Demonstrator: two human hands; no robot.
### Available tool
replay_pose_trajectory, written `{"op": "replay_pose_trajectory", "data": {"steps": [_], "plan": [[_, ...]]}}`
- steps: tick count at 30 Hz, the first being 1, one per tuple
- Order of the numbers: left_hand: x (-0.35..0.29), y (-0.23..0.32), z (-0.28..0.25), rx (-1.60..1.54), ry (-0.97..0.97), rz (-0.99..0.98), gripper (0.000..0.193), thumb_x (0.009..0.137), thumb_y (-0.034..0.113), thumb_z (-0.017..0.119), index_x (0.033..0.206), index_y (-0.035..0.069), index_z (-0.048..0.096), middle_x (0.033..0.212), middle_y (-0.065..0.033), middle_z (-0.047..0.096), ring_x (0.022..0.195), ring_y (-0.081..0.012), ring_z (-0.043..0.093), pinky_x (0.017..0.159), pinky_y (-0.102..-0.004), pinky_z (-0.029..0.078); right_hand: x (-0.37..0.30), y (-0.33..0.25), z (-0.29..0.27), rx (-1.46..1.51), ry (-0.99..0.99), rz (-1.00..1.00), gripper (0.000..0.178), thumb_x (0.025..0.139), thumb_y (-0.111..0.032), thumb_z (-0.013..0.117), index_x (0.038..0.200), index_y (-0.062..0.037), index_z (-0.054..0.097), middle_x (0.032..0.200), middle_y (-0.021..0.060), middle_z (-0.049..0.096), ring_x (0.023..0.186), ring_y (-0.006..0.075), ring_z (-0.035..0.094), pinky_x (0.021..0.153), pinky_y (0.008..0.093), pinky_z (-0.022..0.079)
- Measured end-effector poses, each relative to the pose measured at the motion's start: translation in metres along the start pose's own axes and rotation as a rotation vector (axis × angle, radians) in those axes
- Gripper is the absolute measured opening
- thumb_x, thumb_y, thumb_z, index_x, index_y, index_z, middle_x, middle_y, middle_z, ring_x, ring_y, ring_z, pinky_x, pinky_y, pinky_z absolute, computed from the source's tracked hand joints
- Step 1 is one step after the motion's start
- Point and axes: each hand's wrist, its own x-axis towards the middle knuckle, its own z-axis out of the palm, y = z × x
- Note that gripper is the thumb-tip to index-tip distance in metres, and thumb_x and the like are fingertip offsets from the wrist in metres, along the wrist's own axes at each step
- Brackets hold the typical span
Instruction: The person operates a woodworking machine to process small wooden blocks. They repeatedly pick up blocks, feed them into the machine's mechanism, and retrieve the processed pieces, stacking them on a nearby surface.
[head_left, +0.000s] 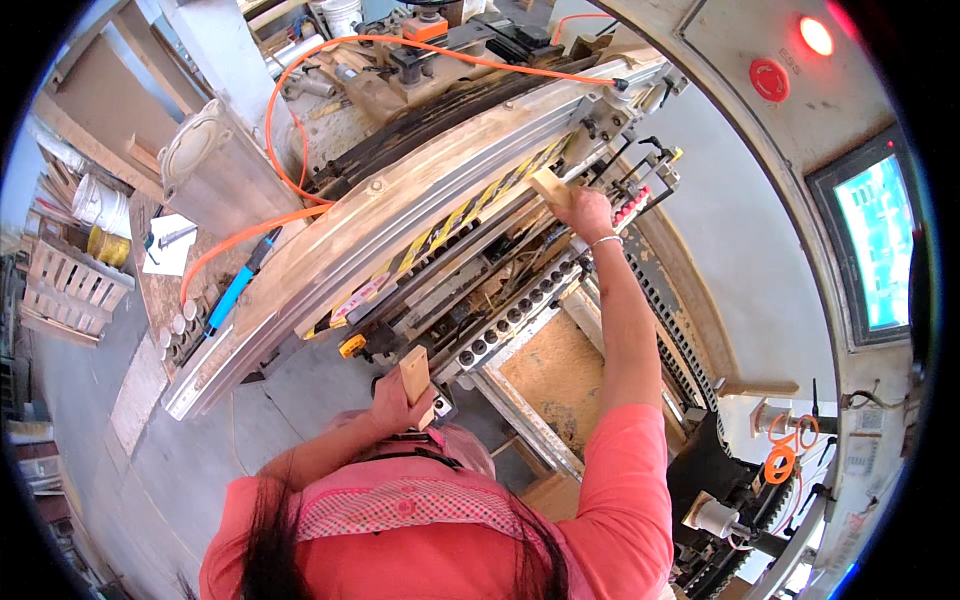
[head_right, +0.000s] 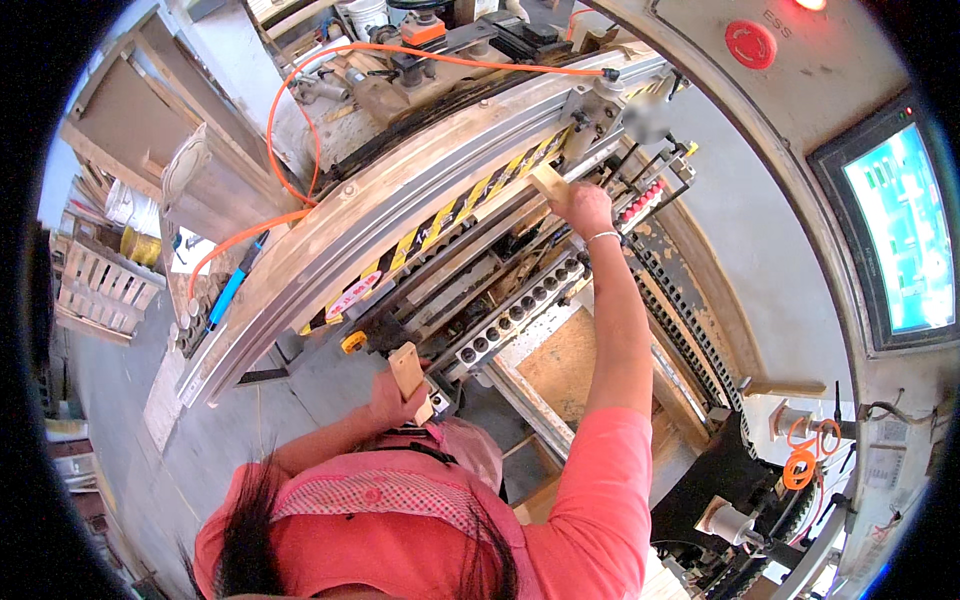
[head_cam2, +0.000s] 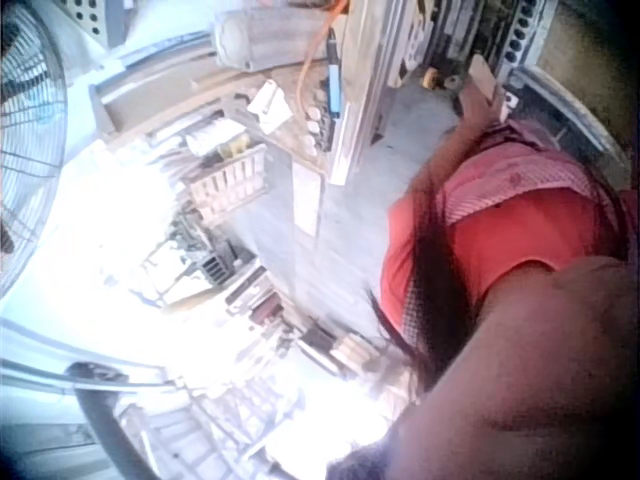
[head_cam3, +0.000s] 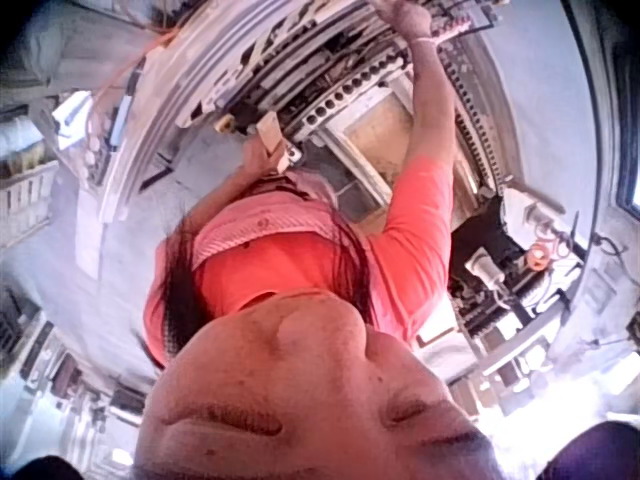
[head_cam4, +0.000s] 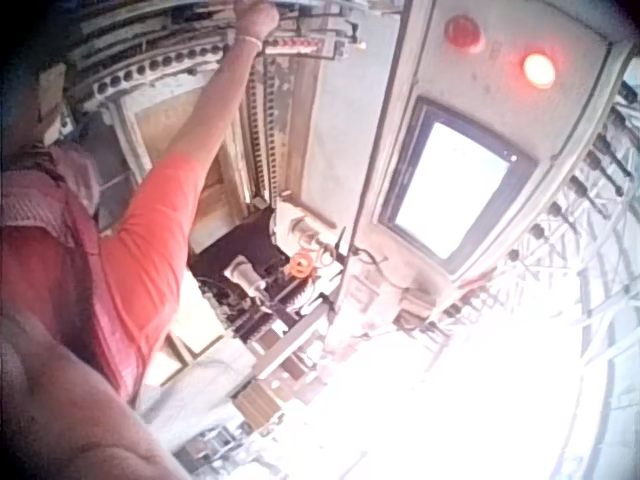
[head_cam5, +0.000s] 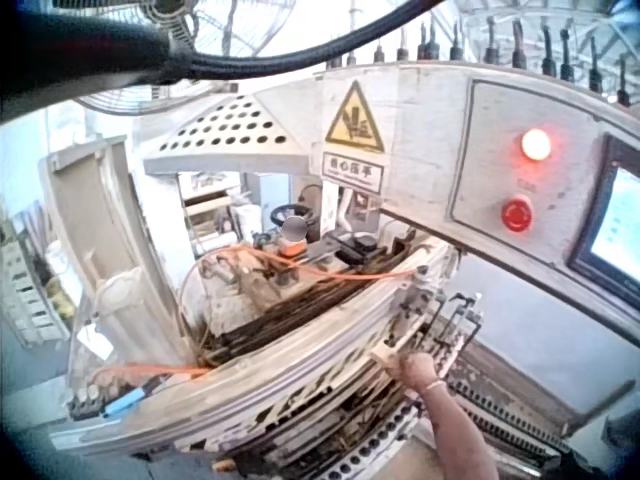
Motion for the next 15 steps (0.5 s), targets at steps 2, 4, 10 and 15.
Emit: {"op": "replay_pose_trajectory", "data": {"steps": [2, 4, 10, 15], "plan": [[-0.0012, -0.0003, 0.0001, 0.000, -0.013, -0.027, 0.035, 0.071, 0.020, 0.068, 0.098, -0.001, 0.058, 0.088, -0.0177, 0.061, 0.078, -0.0353, 0.061, 0.068, -0.0412, 0.050, 0.0018, -0.0008, 0.0019, -0.010, -0.020, 0.035, 0.047, 0.071, -0.047, 0.063, 0.082, -0.0015, 0.066, 0.081, 0.0169, 0.064, 0.077, 0.0310, 0.063, 0.071, 0.0392, 0.051], [-0.0019, -0.0020, 0.0006, -0.004, -0.022, -0.040, 0.035, 0.071, 0.019, 0.067, 0.098, -0.001, 0.059, 0.088, -0.0175, 0.062, 0.078, -0.0354, 0.061, 0.069, -0.0414, 0.050, 0.0020, -0.0014, 0.0005, -0.011, -0.038, 0.032, 0.048, 0.071, -0.048, 0.064, 0.082, -0.0013, 0.066, 0.082, 0.0167, 0.064, 0.078, 0.0305, 0.063, 0.071, 0.0388, 0.052], [-0.0020, -0.0044, 0.0026, -0.009, -0.011, -0.012, 0.034, 0.071, 0.015, 0.066, 0.100, -0.001, 0.059, 0.090, -0.0171, 0.063, 0.079, -0.0358, 0.062, 0.072, -0.0410, 0.050, 0.0002, 0.0045, 0.0046, -0.008, -0.012, 0.007, 0.050, 0.072, -0.052, 0.063, 0.080, -0.0024, 0.064, 0.081, 0.0168, 0.064, 0.077, 0.0318, 0.063, 0.071, 0.0401, 0.050], [-0.0007, -0.0012, 0.0007, -0.016, -0.008, 0.020, 0.034, 0.071, 0.013, 0.065, 0.101, -0.002, 0.058, 0.092, -0.0172, 0.063, 0.081, -0.0351, 0.062, 0.073, -0.0406, 0.050, 0.0014, 0.0041, 0.0065, -0.009, -0.015, 0.017, 0.049, 0.073, -0.051, 0.063, 0.080, -0.0029, 0.063, 0.080, 0.0162, 0.064, 0.076, 0.0327, 0.062, 0.071, 0.0413, 0.050]]}}
